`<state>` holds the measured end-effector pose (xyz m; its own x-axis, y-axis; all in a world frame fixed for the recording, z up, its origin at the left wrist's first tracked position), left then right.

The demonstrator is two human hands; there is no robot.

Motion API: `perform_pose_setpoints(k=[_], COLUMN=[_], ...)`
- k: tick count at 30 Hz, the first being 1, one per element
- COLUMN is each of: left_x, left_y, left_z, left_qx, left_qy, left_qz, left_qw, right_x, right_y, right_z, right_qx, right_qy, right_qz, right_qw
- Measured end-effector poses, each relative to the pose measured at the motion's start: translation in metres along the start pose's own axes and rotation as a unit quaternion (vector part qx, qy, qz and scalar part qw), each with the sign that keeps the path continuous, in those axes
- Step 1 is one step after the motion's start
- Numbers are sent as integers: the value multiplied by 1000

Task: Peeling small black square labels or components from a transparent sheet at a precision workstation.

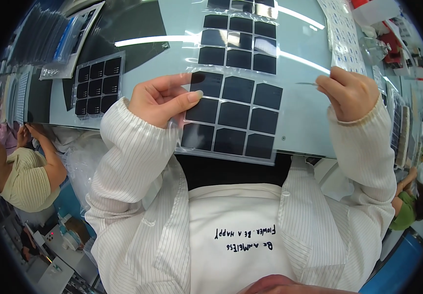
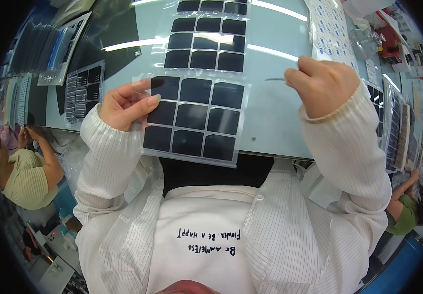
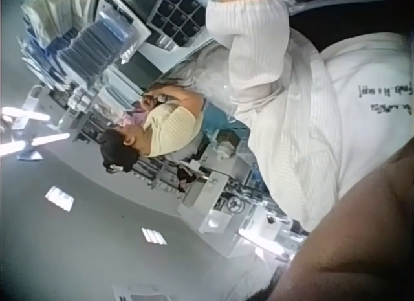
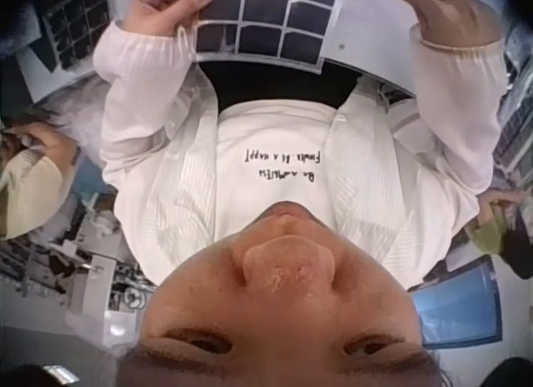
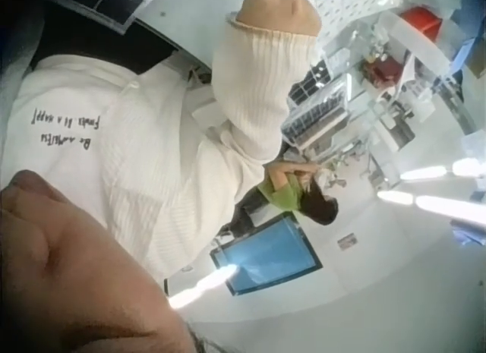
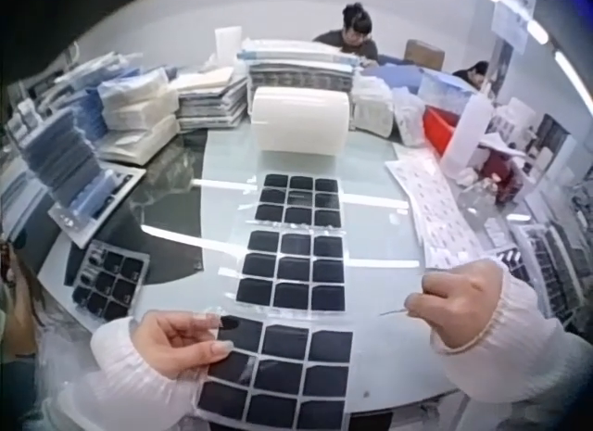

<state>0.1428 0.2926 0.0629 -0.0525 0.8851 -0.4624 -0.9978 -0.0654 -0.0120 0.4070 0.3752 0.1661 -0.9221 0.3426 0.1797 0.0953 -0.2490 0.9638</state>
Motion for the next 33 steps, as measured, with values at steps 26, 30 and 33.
perform_pose_setpoints(k=[26, 30, 33], left_x=[0, -5, -8], left_y=[-21, -23, -22], left_z=[35, 27, 25], left_qx=[-33, 6, 26], left_qy=[-142, -135, -125], left_qz=[47, 25, 35], left_qw=[988, 990, 991], right_x=[-121, -124, -90], right_y=[-65, -72, -45], right_z=[35, 26, 17], right_qx=[689, 531, 385], right_qy=[-511, -553, -441], right_qz=[292, 195, 187], right_qw=[423, 612, 789])
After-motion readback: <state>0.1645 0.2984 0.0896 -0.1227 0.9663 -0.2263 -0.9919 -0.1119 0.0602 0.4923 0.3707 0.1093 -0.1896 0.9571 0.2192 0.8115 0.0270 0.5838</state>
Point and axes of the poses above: each hand's wrist, its own x-axis towards the middle knuckle, its own y-axis out of the back of the hand, z = x × y, the point moved 8 cm from there along x, towards the middle knuckle, and after that the axes turned 3 degrees about y, right-handed, at the moved point
